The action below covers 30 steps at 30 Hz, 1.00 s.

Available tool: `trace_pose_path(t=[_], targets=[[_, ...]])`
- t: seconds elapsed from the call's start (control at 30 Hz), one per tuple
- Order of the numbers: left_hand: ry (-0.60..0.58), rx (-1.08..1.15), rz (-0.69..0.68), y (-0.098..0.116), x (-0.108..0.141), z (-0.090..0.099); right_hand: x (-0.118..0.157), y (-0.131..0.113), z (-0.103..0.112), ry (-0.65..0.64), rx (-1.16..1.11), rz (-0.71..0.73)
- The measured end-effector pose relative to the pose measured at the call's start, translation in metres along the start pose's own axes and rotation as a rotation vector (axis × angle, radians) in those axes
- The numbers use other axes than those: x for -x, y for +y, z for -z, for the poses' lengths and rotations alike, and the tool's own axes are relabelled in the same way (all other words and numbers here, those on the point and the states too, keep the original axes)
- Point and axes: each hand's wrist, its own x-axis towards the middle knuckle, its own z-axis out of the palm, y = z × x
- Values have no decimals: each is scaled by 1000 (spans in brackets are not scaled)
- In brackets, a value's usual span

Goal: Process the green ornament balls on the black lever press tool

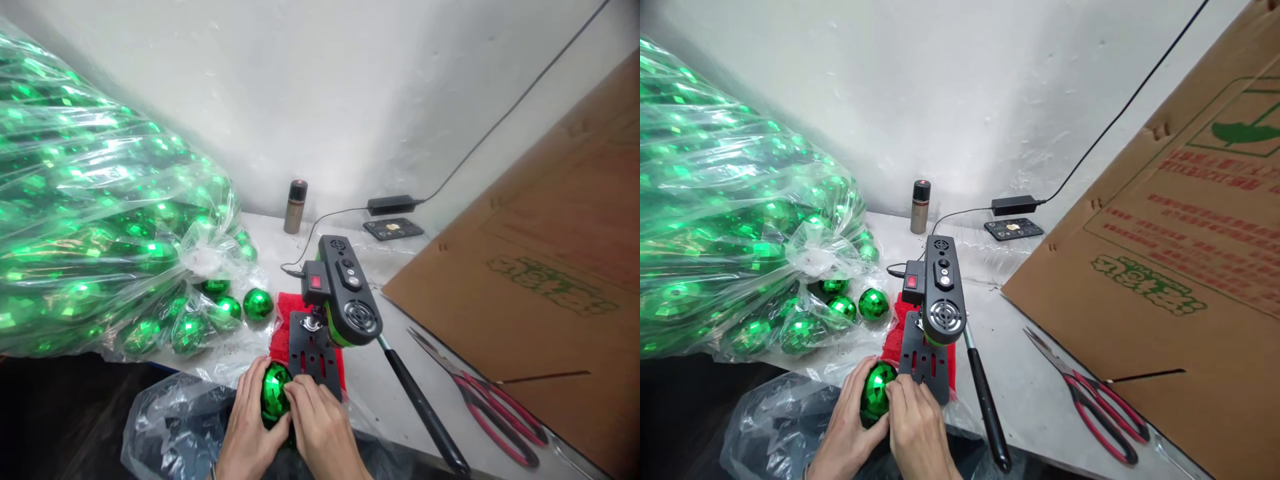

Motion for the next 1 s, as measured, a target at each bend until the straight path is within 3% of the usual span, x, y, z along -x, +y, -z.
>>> trace_pose_path(t=[0.13, 0.37, 0.5, 0.7, 1.0], targets=[[1, -26, -1, 0, -1, 1, 3, -2, -8, 51, -10, -57], [27, -31, -21, -2, 0, -1, 17, -1, -16, 111, -236, -282], [13, 38, 16, -4, -2, 3, 19, 2, -9, 93, -262, -256], [-13, 259, 200, -18, 7, 15, 28, 7, -1, 54, -332, -251], [31, 328, 238, -21, 13, 11, 37, -4, -4, 62, -417, -245]])
